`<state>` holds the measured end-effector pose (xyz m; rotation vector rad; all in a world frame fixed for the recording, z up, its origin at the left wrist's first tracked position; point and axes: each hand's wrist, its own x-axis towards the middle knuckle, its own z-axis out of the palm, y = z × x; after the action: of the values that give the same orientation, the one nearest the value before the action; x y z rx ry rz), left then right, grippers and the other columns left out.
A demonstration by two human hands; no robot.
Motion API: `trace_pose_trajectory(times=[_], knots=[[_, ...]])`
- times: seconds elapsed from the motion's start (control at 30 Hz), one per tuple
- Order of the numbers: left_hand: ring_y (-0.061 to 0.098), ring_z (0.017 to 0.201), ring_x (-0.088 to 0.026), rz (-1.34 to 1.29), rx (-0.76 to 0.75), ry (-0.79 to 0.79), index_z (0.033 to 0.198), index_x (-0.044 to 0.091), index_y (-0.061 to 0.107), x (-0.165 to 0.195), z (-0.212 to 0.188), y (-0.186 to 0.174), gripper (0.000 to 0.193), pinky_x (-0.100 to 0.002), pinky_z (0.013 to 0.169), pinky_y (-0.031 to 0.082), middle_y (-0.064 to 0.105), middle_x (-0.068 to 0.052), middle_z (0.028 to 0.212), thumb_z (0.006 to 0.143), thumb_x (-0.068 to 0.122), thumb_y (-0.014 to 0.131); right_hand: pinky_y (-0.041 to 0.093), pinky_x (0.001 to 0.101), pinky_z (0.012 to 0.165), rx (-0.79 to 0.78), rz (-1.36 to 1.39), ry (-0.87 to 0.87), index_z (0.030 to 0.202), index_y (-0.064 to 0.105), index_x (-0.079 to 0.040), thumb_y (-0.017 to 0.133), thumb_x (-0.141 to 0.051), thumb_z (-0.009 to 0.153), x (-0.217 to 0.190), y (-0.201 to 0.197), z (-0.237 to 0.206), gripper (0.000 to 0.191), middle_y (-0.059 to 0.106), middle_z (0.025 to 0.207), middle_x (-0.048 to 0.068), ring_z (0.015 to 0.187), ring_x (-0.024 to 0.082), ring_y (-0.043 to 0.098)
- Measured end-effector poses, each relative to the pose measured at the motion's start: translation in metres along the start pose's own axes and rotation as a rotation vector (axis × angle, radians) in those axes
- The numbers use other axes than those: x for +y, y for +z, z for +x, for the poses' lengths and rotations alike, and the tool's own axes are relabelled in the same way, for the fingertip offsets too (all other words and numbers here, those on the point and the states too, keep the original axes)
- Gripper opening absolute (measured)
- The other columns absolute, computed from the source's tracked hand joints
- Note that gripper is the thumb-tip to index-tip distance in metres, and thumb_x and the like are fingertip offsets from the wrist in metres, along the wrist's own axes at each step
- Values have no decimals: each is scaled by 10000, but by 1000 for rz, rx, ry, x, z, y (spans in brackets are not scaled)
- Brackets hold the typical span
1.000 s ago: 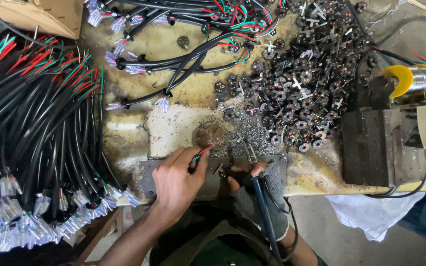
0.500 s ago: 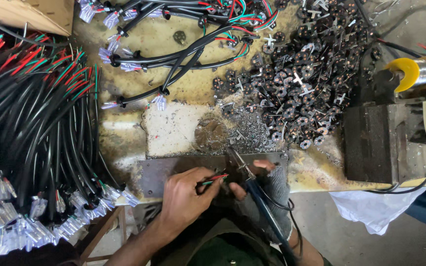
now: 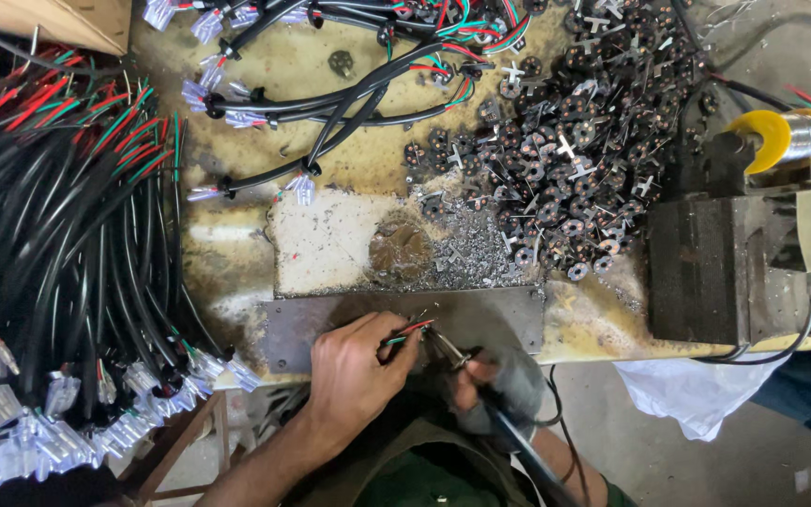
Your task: The person solders wire ends to small terminal components at a workbench. They hold a wire in one hand and a soldering iron in the other, apply solder, then set the finished assembly aside and pick up the next wire, repeating the cycle.
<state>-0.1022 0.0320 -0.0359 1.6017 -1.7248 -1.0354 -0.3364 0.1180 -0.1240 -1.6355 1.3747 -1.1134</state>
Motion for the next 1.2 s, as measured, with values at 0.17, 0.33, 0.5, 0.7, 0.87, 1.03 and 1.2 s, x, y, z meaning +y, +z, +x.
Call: trace_pose_trajectory(times=[0.17,0.33,0.5,0.7,0.87,1.03,1.2], knots=[[666,537,-258,-11,-25,-45,831,75,725,6,-11,-6,135,-397,502,502,692,-97,679,818,192,791,565,401,481,-4,883,867,789,618,-1,666,-20,853,0,-4,-27,83,681,651,133,540,248,681],[678,547,-260,-21,-30,-85,837,88,731,8,-8,-9,133,-401,517,514,708,-95,687,810,206,785,497,342,472,93,663,1035,785,639,93,693,-25,840,14,-7,-22,141,664,658,173,528,220,625],[671,552,-276,17,-44,-92,830,92,734,3,-4,-10,142,-413,522,508,698,-104,666,800,218,792,509,333,510,92,523,618,847,628,64,680,-42,864,-2,3,-10,119,669,688,128,563,213,629],[668,547,-271,5,-26,-60,815,86,718,-1,-2,-11,153,-408,512,505,685,-97,662,795,216,795,532,299,561,-114,160,379,809,698,-40,689,-67,904,-26,6,11,99,712,656,83,577,182,672],[663,537,-272,25,-43,-88,813,89,717,-4,-2,-12,148,-414,508,497,674,-97,635,788,212,796,494,267,570,170,-141,-181,983,623,-85,707,-69,872,-22,24,7,140,657,686,58,595,144,637],[673,554,-270,7,-29,-68,811,88,711,-6,-2,-12,157,-411,522,506,687,-97,659,794,219,797,468,268,580,262,86,-57,1066,632,-69,693,-51,917,-2,26,-10,161,636,769,69,641,139,577],[681,563,-275,-13,-46,-66,826,86,714,-6,-4,-13,161,-413,520,511,698,-99,683,785,221,793,513,326,525,-11,571,644,955,640,43,704,-35,917,14,10,-34,108,691,727,145,601,204,657]])
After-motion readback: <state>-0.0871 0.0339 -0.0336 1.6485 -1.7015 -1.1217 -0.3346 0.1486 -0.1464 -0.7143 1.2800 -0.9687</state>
